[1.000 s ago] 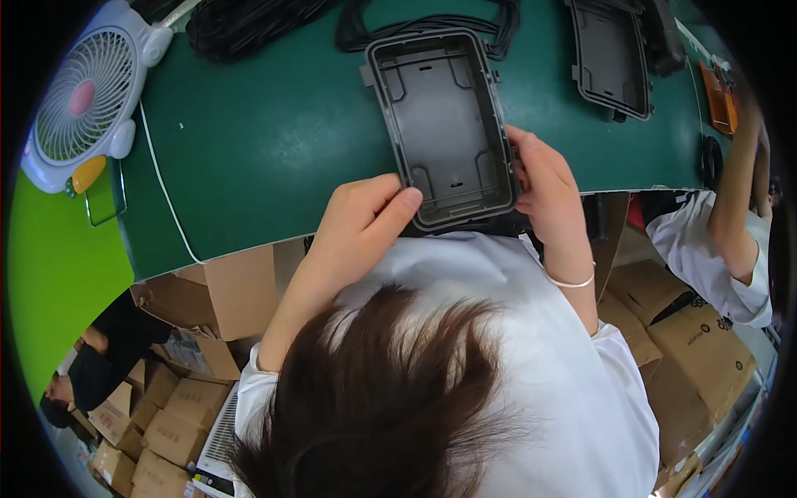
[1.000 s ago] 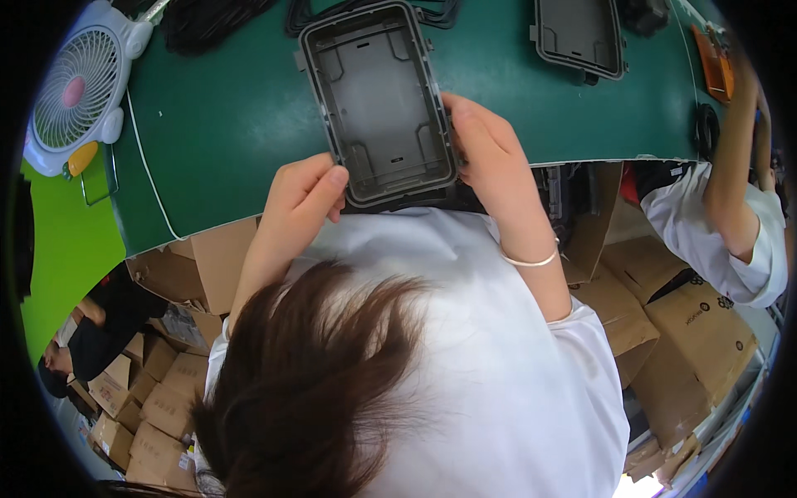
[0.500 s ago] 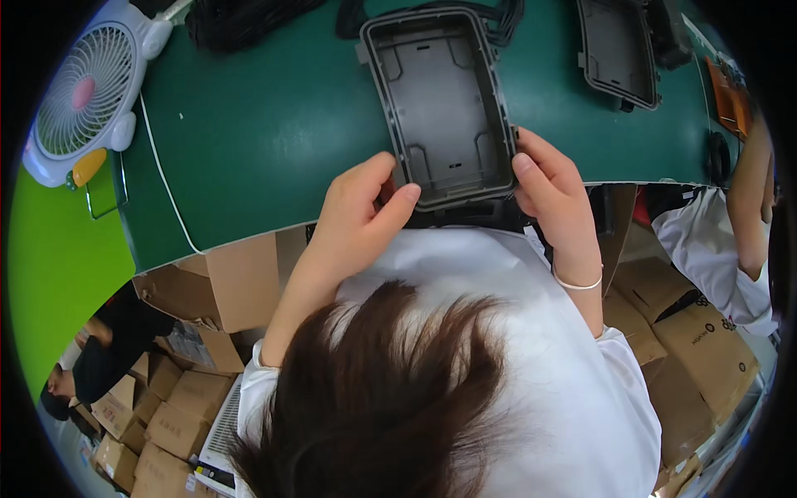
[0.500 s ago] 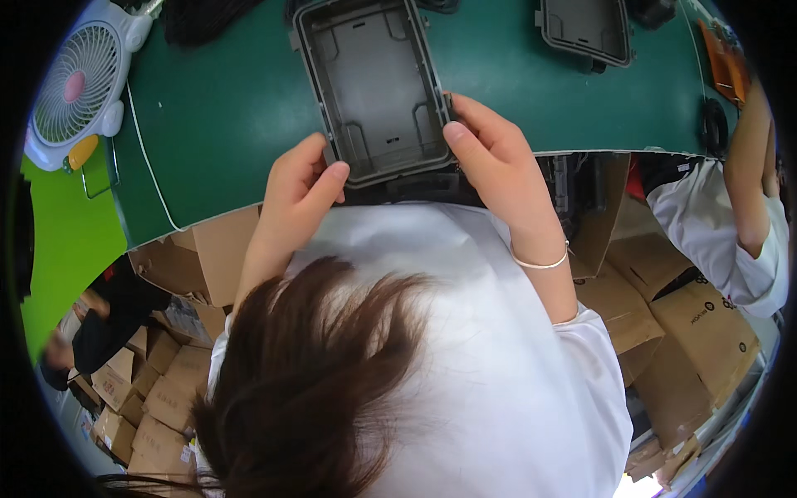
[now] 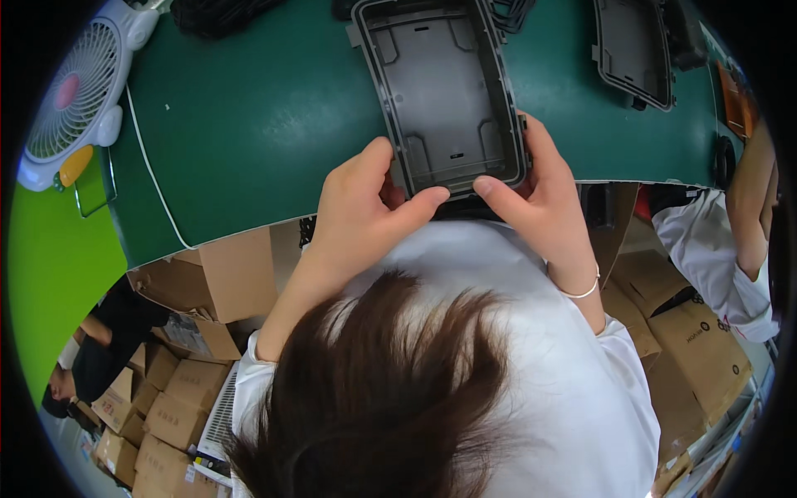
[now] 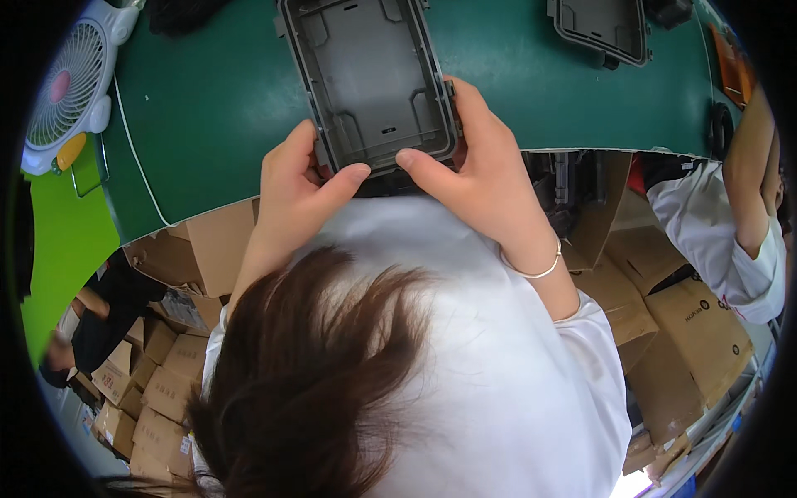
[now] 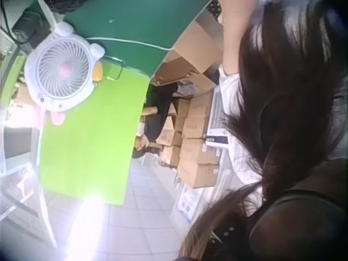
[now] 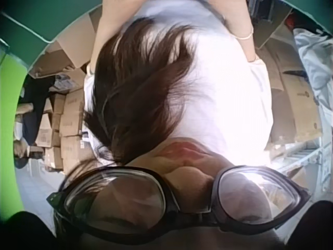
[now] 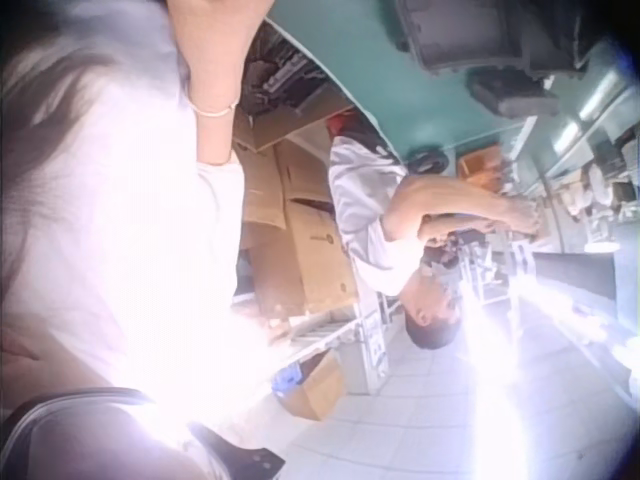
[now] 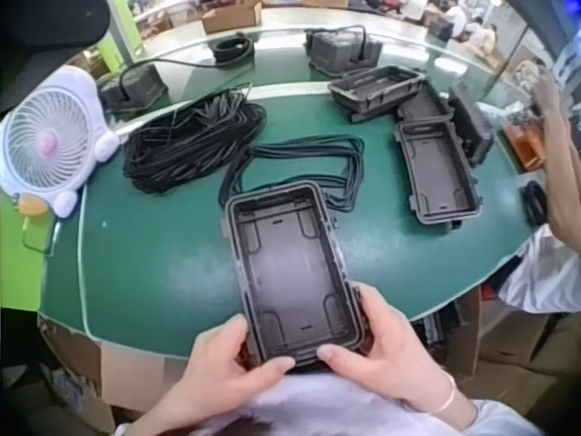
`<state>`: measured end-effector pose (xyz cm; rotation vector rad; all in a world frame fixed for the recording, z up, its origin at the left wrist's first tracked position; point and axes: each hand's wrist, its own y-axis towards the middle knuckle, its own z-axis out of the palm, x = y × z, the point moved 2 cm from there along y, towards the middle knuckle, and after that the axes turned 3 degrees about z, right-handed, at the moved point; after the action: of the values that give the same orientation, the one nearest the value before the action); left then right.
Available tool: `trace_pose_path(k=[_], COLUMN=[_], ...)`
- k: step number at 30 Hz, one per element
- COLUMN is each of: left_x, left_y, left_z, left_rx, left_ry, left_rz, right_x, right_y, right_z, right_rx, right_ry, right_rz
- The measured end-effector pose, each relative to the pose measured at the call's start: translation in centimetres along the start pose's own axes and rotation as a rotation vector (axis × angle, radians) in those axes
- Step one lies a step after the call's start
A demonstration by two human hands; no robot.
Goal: Fitting a rubber gasket into the groove of a plastic junction box housing.
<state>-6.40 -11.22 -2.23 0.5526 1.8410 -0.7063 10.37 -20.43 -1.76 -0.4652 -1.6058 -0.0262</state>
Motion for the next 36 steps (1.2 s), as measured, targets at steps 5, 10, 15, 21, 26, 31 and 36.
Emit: trace_pose_path(k=[5, 10, 15, 21, 26, 31, 36], left_x=[0.1, -0.6, -1.6, -3.0, -3.0, -3.3, -3.4], left_y=[-0.2, -0.1, 1.2, 2.2, 2.3, 2.5, 3.4], left_z=[-0.4, -1.7, -1.5, 1.1, 1.0, 0.2, -0.9], left_rx=[0.044, 0.023, -0.164, 0.045, 0.091, 0.048, -0.071], left_ry=[-0.039, 0.078, 0.471, 0.825, 0.868, 0.718, 0.714], left_rz=[-0.044, 0.087, 0.646, 0.600, 0.583, 0.625, 0.674], right_x=[0.4, 1.4, 1.7, -0.1, 0.9, 1.3, 3.4], right_y=[0.0, -0.2, -0.3, 0.1, 0.3, 0.6, 1.9], right_z=[-0.1, -2.1, -1.3, 0.1, -0.3, -1.2, -0.3], right_rx=[-0.008, -0.318, -0.172, -0.214, -0.193, -0.096, -0.156], right_ry=[-0.015, -0.384, -0.754, -0.897, -0.944, -0.782, -0.863], right_rz=[0.043, -0.333, -0.549, -0.563, -0.546, -0.503, -0.576])
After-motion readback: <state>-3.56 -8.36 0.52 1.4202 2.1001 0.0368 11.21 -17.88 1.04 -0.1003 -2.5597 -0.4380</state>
